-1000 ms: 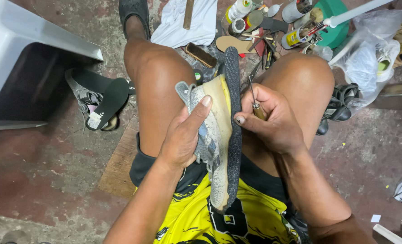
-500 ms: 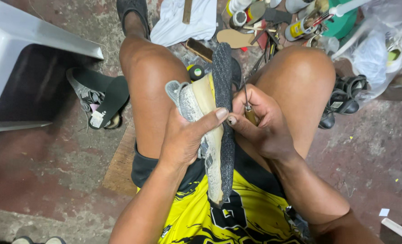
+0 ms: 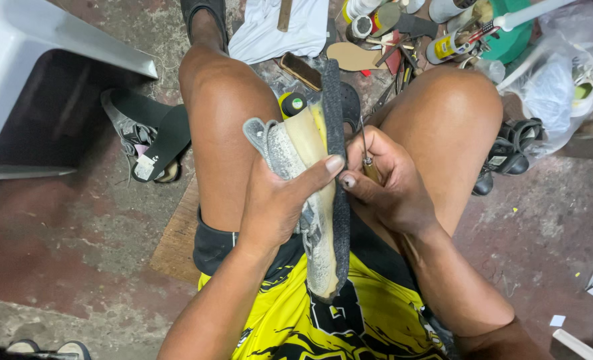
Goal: The person stitches a black sole onto a grey sneaker using a curved needle and thread, applies adhesive from a bottle to the sole, and continues stitching the sole to the shoe.
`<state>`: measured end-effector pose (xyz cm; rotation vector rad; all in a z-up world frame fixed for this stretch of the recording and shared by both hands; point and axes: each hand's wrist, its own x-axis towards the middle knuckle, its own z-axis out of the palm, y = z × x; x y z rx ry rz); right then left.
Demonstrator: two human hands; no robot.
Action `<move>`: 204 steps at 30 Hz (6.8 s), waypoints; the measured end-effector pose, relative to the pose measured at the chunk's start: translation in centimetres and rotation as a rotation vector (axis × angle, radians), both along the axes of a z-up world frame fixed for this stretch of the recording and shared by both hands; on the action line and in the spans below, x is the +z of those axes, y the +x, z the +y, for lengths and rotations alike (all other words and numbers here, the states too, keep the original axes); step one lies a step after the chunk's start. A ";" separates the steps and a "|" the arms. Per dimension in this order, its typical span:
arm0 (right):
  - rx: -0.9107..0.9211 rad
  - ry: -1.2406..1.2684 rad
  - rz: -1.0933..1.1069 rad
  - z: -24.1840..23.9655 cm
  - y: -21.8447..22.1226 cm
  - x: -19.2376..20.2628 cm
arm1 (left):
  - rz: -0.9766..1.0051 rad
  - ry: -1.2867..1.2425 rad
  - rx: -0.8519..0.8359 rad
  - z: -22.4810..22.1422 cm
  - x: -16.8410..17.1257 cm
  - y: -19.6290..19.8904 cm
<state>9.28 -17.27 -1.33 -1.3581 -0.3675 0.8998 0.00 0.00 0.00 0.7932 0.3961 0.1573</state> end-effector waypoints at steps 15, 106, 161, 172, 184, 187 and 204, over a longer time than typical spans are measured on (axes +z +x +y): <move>-0.089 0.134 0.260 1.7 -0.8 0.6 | 0.065 0.205 0.040 0.8 -0.2 -0.2; 0.595 -0.535 -1.149 3.4 1.6 9.8 | 0.200 0.480 -0.015 2.4 1.1 -2.0; 0.662 -0.339 -0.927 -1.1 7.3 6.5 | -0.165 1.017 -0.583 4.8 -1.1 1.5; 0.545 -0.392 -0.961 -0.7 6.3 5.2 | -0.066 1.158 -0.668 4.4 -1.5 1.0; 0.206 -0.235 -0.886 -9.0 7.0 1.4 | 0.276 0.496 0.092 7.8 4.7 -7.3; 0.120 -0.161 -0.823 -10.1 7.3 1.2 | 0.333 1.238 0.235 9.3 4.8 -7.5; 0.200 -0.429 -0.893 -9.4 5.9 2.8 | -0.161 1.025 -0.299 2.3 2.4 -1.9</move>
